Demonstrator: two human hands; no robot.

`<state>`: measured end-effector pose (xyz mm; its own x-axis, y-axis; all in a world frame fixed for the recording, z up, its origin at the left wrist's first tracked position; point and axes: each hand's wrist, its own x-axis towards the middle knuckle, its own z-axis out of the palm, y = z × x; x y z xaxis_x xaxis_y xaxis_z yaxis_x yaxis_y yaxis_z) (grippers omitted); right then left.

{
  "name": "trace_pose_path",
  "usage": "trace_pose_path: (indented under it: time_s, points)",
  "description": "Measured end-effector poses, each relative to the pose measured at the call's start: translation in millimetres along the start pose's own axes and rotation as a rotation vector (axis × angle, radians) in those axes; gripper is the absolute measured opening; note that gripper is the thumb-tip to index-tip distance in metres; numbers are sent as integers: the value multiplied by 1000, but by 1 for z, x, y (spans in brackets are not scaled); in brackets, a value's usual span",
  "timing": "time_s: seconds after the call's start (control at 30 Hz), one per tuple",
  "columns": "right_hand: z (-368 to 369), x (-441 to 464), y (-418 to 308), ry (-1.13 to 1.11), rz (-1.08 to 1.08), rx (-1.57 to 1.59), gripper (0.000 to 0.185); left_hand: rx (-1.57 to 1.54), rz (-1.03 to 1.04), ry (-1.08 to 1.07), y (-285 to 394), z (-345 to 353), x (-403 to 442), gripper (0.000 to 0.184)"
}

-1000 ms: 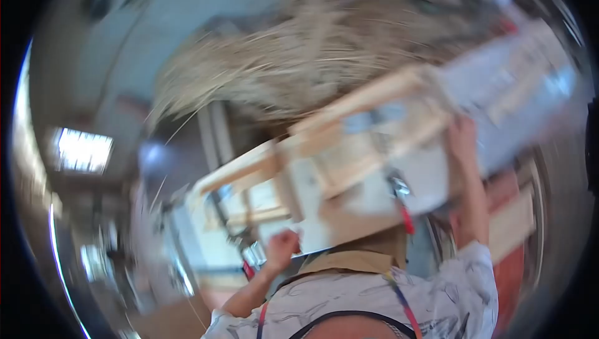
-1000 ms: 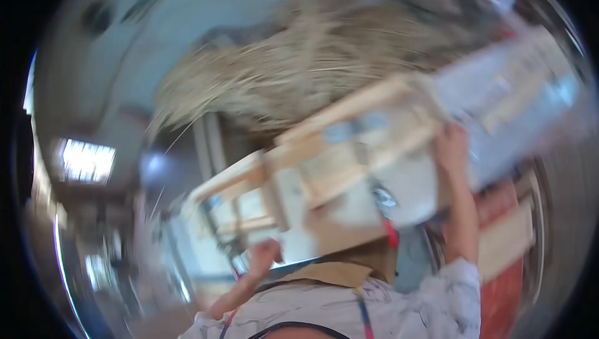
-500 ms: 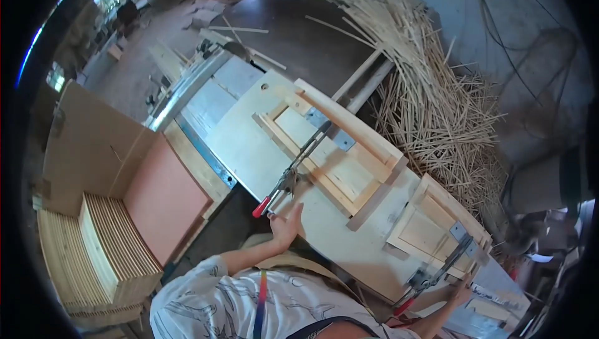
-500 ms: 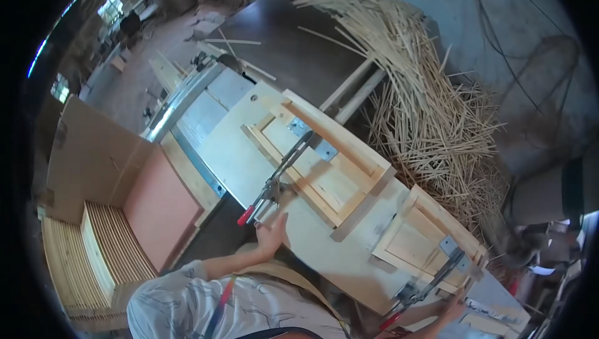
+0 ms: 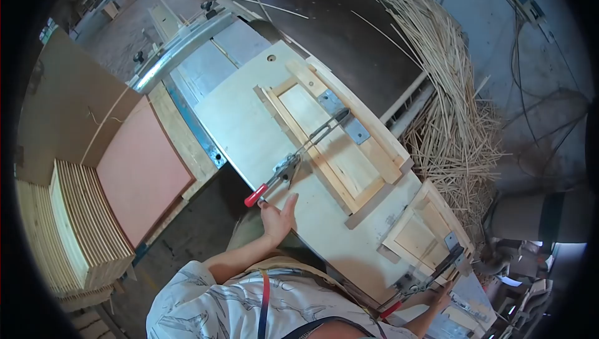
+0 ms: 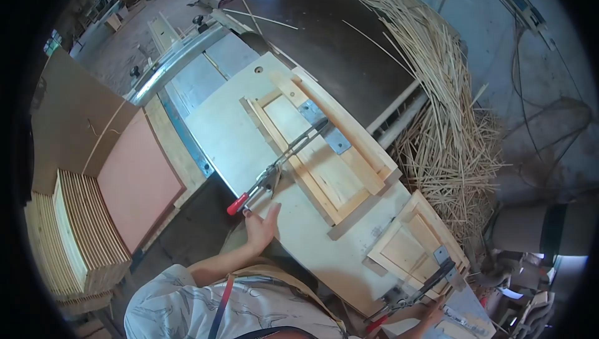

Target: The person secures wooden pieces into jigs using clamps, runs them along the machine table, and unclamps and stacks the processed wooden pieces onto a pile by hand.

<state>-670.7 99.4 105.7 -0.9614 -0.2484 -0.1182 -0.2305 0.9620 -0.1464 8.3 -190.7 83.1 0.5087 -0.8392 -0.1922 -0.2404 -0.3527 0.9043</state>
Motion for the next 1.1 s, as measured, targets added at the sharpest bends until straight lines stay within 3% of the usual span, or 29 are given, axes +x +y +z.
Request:
trace_pose_path:
  time_s: [0.1,0.23,0.3,0.37,0.5,0.63,0.67,0.7,0.73,0.8,0.87,0.93,1.0,1.03,1.07,1.1]
  points:
    - [-51,-32,-39,0,-16,-136,110,0,25,8,17,-30,32,70]
    - [-125,-159,-158,103,-70,-255,106,35,-280,-62,17,-84,113,82]
    - [-128,-206,-197,149,-82,-257,102,50,-153,11,4,-108,162,81]
    - [-130,-255,-249,173,-5,-386,108,23,-220,8,7,-137,212,80]
    - [-126,-307,-307,185,-54,-630,100,150,-331,-8,-15,-179,293,88]
    - [-51,-333,-362,141,-416,-543,95,242,-342,90,-38,-201,387,89]
    - [-37,-339,-377,99,-437,-473,92,142,-305,127,-50,-202,397,86]
    - [-19,-343,-391,61,-465,-400,90,36,-266,168,-64,-201,401,83]
    - [-6,-352,-408,9,-509,-315,85,-94,-360,90,-75,-201,396,67]
    - [36,-369,-439,-64,-655,-111,76,-351,-331,128,-128,-180,362,51]
    - [75,-370,-461,-211,-793,45,67,-559,-315,146,-167,-138,286,44]
    - [101,-373,-481,-448,-936,151,58,-542,-308,161,-164,-83,196,40]
    - [119,-385,-487,-557,-1026,250,54,-564,-440,168,-137,-30,140,57]
    - [130,-399,-487,-626,-1086,295,49,-368,-508,-3,-131,-29,141,77]
    - [131,-400,-478,-694,-1144,333,46,-179,-297,105,-118,-10,141,81]
    - [126,-392,-463,-697,-1144,342,46,-226,-249,184,-109,0,153,82]
